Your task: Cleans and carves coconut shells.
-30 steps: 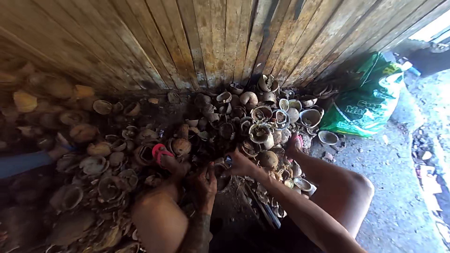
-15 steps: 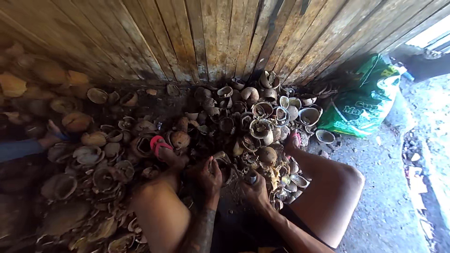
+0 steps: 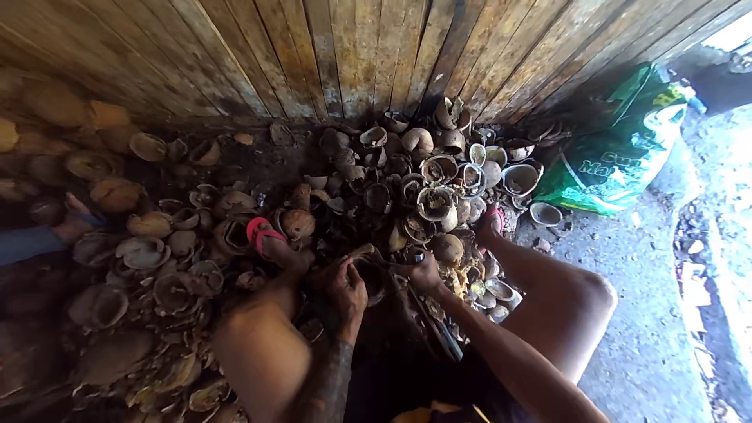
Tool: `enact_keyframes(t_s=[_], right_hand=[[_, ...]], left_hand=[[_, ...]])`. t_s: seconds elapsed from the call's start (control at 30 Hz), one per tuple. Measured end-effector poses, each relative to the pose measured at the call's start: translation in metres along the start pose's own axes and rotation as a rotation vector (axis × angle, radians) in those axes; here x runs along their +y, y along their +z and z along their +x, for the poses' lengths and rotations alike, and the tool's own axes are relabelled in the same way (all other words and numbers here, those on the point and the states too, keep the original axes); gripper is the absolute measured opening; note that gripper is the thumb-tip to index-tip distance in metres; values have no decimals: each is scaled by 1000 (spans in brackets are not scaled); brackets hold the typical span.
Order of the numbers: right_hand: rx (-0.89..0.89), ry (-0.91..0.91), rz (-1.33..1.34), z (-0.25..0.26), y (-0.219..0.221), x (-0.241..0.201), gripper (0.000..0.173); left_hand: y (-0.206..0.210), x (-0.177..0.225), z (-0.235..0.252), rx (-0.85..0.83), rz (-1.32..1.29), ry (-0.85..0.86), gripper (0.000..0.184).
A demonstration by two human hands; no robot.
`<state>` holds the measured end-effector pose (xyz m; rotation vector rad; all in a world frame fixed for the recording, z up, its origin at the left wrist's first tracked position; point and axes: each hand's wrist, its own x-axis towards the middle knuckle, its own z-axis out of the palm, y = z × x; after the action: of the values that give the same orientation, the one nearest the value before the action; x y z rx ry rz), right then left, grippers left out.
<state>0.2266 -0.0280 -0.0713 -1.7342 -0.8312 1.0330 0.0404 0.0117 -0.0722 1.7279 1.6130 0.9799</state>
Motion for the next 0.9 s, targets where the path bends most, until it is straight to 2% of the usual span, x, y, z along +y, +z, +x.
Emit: enact_keyframes(t_s=[0.1, 0.23, 0.3, 0.43, 0.5, 0.57, 0.63, 0.7, 0.73, 0.8, 0.9], right_hand=[[-73, -83, 60, 9, -5, 9, 31], [114, 12, 56, -49, 10, -15, 23], [153, -23, 67, -36, 10, -6, 25], [-118, -235, 15, 31, -6, 22, 34], [-132, -246, -12, 31, -7, 16, 36], [-37, -110, 29, 0, -4, 6, 33], [98, 139, 152, -48, 5, -10, 26], [244, 345, 270, -81, 18, -25, 24], [290, 371, 288, -84, 24, -27, 25], [286, 223, 174, -65, 25, -16, 27], [0, -63, -23, -12, -2, 6, 33]], left_hand=[[-4, -5, 7, -49, -22, 29, 26], [-8, -18, 35, -297, -65, 32, 33], [-6, -20, 47, -361, -75, 22, 35], [-11, -21, 49, -408, -38, 18, 34], [-15, -17, 51, -398, -68, -17, 34], [-18, -14, 49, -287, -130, -103, 37], [-19, -10, 44, -150, -191, -149, 40], [-20, -3, 28, -190, -186, -121, 48], [-18, -1, 21, -233, -145, -76, 53], [-9, -2, 19, -231, -69, 8, 51], [-8, -4, 26, -255, -53, -18, 43]])
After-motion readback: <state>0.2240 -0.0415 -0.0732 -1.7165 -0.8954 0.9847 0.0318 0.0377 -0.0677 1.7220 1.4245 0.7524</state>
